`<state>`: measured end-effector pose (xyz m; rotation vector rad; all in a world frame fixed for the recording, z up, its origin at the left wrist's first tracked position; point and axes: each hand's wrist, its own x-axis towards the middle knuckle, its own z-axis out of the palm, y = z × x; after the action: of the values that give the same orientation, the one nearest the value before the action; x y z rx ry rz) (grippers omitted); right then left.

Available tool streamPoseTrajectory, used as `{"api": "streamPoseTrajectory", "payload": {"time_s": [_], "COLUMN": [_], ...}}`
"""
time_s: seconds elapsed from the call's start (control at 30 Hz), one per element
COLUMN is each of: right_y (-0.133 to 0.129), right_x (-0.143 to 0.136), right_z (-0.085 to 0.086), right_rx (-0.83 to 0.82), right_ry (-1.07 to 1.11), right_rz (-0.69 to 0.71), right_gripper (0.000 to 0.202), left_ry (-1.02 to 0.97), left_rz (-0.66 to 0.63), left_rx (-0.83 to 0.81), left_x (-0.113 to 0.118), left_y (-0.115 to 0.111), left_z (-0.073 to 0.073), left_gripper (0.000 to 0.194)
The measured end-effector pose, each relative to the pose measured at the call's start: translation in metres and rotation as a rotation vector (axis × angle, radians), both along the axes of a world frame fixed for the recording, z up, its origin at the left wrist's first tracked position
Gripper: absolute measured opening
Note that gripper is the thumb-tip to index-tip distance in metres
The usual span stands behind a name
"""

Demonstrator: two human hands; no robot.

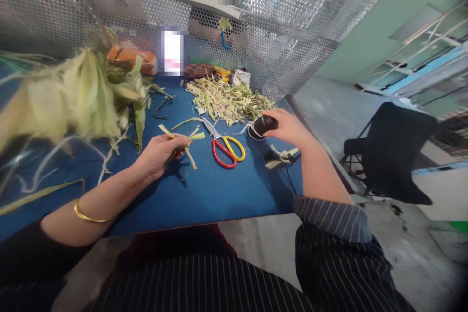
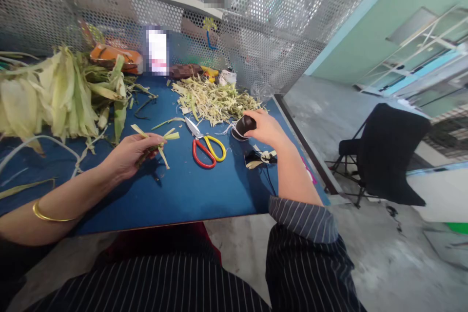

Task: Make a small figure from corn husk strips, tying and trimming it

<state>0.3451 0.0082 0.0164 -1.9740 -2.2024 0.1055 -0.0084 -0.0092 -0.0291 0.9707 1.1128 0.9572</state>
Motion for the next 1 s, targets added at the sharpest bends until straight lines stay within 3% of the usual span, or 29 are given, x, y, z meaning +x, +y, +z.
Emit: {"api": "streamPoseTrajectory", "payload": {"time_s": [0.3, 0.5, 0.63, 0.8, 1.0], "right_y": [0.0, 0.01, 0.003, -0.012, -0.044], "right_x": [-0.02, -0.037, -0.04, -0.032, -0.031], "right_z": [0.01, 0.002, -0.005, -0.016, -0.034], "right_rx": [0.026, 0.026, 0.106, 0.195, 0.559], "right_ry": [-0.135, -0.259, -0.233, -0.147, 0.052], "right_rz": [-0.238, -0.446, -0.409, -0.386, -0.42], "right_gripper": [0.056, 0.069, 0.075, 0.068, 0.039], "left_ry": [0.006, 0.025, 0.029, 0.033, 0.049], "left_rz": [0.009, 0.01, 0.021, 0.021, 0.032], "left_rx": [-0.03, -0.033, -0.054, -0.069, -0.055], "left_x": [0.001, 0.0, 0.0, 0.0, 0.0], "left_y": [0.0, 0.001, 0.0, 0.001, 0.003], "left_z": [0.0, 0.002, 0.003, 0.001, 0.001], "left_gripper": [0.016, 0.017, 0.017, 0.017, 0.017]}}
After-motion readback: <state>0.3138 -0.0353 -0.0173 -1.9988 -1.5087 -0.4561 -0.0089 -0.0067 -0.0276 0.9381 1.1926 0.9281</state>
